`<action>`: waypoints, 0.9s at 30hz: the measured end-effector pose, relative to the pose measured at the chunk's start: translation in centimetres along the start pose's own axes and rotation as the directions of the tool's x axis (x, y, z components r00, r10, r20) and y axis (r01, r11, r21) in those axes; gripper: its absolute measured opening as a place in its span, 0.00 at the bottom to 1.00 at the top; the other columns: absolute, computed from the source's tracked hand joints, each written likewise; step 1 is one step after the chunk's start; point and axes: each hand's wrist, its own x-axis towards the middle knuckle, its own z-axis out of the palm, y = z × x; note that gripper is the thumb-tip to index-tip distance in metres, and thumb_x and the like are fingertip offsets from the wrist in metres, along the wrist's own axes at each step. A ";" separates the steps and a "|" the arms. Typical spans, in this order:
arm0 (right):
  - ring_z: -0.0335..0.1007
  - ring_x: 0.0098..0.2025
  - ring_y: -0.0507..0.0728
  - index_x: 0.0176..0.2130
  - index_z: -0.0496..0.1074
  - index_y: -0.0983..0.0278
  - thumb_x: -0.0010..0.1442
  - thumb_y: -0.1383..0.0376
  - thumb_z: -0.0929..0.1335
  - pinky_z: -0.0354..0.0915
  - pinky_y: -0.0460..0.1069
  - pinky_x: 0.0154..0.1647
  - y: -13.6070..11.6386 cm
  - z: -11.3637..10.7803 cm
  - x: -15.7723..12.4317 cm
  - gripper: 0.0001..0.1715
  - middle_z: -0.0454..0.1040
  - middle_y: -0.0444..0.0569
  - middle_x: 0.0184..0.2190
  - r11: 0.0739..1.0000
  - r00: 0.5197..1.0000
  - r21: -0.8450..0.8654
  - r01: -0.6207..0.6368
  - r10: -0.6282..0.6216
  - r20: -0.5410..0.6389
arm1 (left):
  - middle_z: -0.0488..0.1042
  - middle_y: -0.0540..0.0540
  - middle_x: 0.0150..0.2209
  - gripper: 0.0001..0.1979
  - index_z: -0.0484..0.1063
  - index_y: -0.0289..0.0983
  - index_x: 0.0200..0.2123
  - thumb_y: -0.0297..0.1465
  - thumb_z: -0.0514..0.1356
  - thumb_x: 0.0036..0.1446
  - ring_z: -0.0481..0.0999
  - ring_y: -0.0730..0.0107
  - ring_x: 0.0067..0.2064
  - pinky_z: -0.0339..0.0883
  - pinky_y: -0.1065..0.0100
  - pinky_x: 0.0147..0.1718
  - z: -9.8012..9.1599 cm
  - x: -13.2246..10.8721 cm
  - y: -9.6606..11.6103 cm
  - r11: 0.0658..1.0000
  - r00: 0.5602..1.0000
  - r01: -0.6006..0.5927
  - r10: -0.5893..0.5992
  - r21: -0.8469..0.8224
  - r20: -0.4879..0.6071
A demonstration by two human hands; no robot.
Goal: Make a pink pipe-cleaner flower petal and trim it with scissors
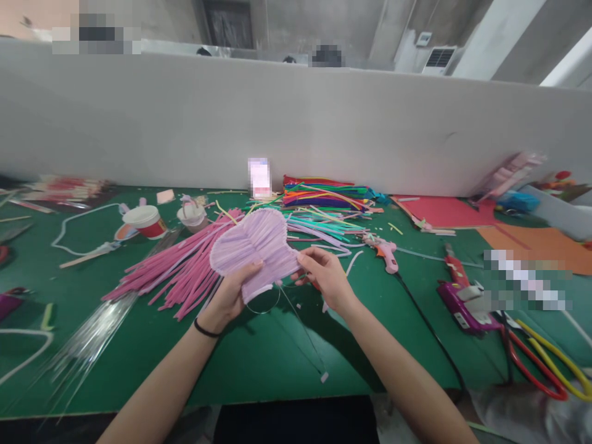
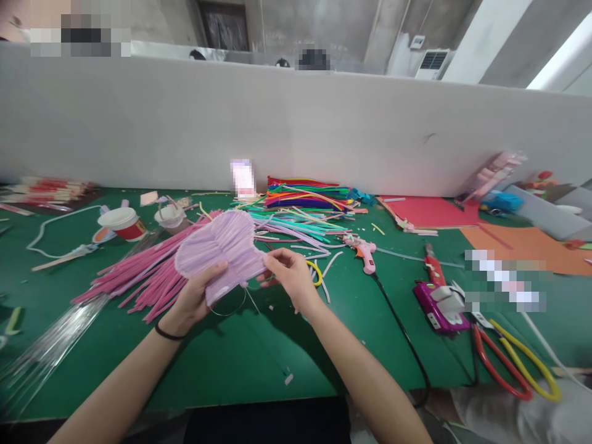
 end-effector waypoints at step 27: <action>0.72 0.25 0.52 0.33 0.74 0.65 0.55 0.42 0.66 0.63 0.44 0.21 0.9 -3.0 1.3 0.29 0.74 0.47 0.25 0.981 0.999 -0.189 -0.041 0.037 -0.026 | 0.81 0.40 0.41 0.11 0.76 0.30 0.42 0.25 0.60 0.56 0.81 0.62 0.37 0.79 0.61 0.38 -1.1 1.8 -0.4 0.996 1.000 -0.018 0.017 -0.089 -0.020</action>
